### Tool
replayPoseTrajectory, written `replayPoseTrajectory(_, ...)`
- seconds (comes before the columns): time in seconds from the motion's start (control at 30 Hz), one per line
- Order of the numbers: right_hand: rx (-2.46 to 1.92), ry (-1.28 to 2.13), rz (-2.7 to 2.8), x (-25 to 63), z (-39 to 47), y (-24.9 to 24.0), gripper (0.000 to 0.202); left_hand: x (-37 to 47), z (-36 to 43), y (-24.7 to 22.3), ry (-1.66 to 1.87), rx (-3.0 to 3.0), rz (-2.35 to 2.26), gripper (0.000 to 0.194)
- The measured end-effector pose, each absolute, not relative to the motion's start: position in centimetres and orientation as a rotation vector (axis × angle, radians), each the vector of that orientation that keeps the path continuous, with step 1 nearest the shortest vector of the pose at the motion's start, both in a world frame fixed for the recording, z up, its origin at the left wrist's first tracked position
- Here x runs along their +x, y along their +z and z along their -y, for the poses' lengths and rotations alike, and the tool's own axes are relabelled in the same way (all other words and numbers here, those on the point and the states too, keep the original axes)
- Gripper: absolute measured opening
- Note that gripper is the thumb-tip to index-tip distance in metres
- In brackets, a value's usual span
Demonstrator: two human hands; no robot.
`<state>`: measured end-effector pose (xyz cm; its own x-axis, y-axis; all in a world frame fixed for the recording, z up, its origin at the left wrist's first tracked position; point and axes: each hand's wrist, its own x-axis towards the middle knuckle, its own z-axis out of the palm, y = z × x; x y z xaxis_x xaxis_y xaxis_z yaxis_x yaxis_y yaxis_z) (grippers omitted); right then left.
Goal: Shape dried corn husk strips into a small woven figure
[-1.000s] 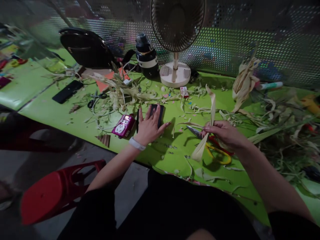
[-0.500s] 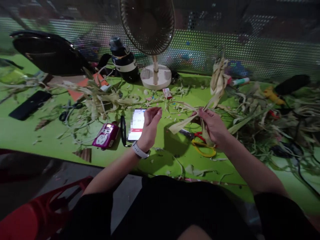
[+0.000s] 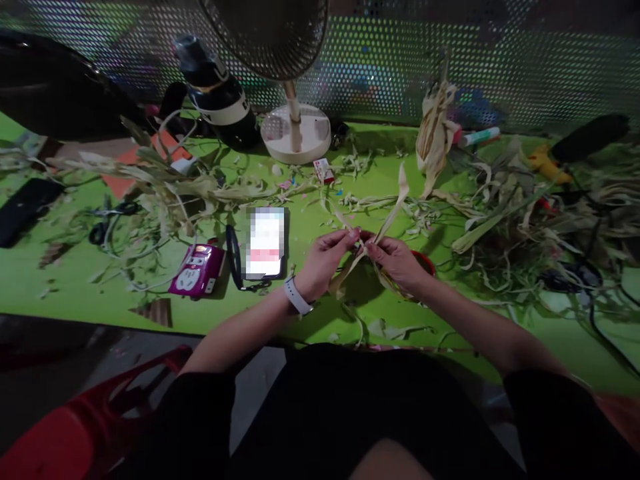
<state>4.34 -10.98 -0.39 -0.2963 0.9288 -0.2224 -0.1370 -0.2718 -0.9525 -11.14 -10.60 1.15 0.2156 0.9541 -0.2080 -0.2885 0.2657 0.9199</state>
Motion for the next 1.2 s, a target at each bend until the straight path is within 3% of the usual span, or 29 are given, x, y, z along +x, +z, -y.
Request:
replayPoseTrajectory(0.27, -1.234, 1.685, 1.081, 3.5, 11.6, -1.1, 0.047, -11.0, 10.7, 0.0, 1.076, 0.793, -0.999, 0.024)
replayPoseTrajectory(0.63, -1.256, 1.319, 1.286, 5.1, 10.4, -0.5, 0.038, -13.0, 10.3, 1.2, 0.847, 1.237, -0.985, 0.038)
replayPoseTrajectory(0.77, -1.206, 1.359, 1.252, 5.0, 10.3, -0.8, 0.032, -12.7, 10.6, 1.1, 0.665, 1.169, -0.860, 0.038)
replayPoseTrajectory(0.93, -1.142, 1.496, 1.064, 4.3, 10.9, -0.9, 0.031, -12.9, 10.4, 1.4, 0.576, 1.120, -0.792, 0.032)
replayPoseTrajectory(1.2, -1.187, 1.367, 1.145, 4.7, 11.1, -0.8, 0.025, -12.5, 10.8, 1.2, 0.666, 1.080, -0.809, 0.025)
